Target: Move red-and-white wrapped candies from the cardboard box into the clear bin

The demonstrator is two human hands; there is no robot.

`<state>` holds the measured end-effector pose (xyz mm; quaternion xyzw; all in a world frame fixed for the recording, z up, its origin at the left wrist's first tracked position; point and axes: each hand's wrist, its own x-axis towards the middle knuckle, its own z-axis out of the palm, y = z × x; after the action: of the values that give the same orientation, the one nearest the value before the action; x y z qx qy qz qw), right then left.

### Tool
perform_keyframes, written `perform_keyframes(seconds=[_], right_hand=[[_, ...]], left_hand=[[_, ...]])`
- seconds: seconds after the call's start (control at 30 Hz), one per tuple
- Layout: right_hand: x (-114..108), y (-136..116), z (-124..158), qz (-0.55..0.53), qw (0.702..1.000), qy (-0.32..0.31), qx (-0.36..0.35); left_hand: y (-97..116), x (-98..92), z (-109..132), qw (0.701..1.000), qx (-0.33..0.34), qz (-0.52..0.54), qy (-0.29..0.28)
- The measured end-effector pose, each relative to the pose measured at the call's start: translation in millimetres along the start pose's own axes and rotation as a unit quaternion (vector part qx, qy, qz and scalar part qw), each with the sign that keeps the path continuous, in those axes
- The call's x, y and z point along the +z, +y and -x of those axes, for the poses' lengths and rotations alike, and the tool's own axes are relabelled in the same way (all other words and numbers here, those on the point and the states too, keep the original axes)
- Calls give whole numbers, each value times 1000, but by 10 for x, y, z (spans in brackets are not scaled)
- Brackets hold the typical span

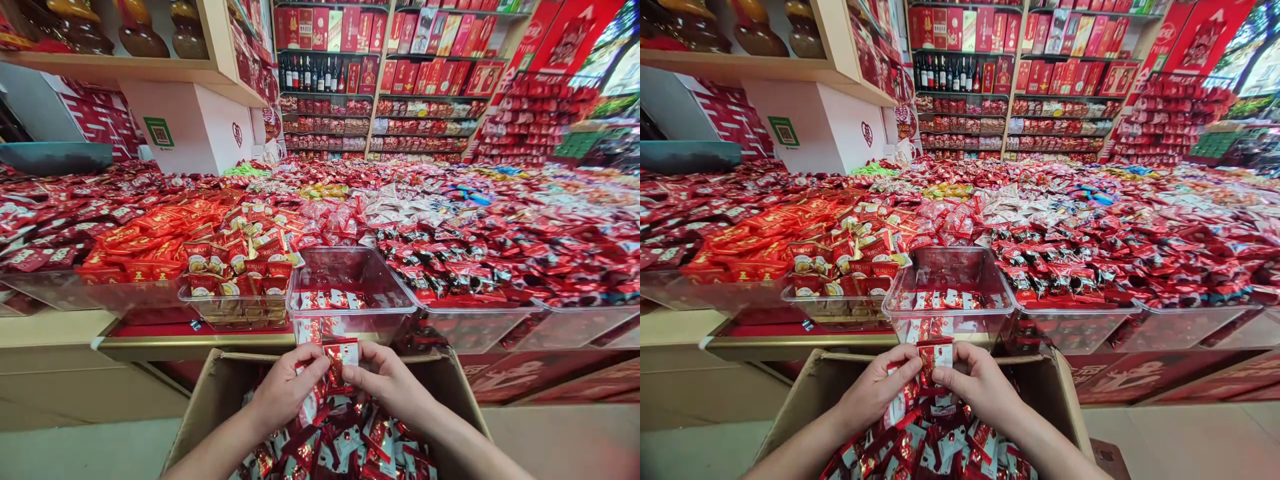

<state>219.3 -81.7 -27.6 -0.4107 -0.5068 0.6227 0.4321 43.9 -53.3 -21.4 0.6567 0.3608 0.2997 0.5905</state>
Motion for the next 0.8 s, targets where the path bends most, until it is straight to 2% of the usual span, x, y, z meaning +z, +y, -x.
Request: perform_keyframes(seconds=[0.13,0.23,0.27,0.33,0.4,0.43,0.47,0.53,0.63,0.7,0.8], right_hand=[[6,14,68,101,994,-21,-25],[-1,-162,166,238,967,19,-88],[-17,-285,184,293,946,46,-130],[-71,-614,147,396,883,118,-224],[-147,-976,-23,480,813,187,-269],[-186,-1131,-157,527,788,206,-242],[-222,-1251,-315,573,772,194,-194],[-271,-1358,-655,638,757,125,-65],[-288,-1213,-1065,690,711,-6,134],[-281,-1009,-1220,696,690,-43,194],[-284,-730,-1325,692,694,-57,193]], left_hand=[[-15,-31,22,1000,-4,-10,-7],[-20,-56,42,999,19,32,-3],[-22,-69,44,998,16,59,-1],[-28,-98,39,993,-11,114,1],[-35,-125,27,989,-43,144,6],[-36,-134,20,988,-49,143,9],[-35,-141,14,990,-50,132,12],[-27,-144,8,993,-47,107,10],[-6,-141,15,996,-42,79,0],[-2,-142,26,998,-34,48,-5],[-23,-150,45,1000,-20,-9,-11]])
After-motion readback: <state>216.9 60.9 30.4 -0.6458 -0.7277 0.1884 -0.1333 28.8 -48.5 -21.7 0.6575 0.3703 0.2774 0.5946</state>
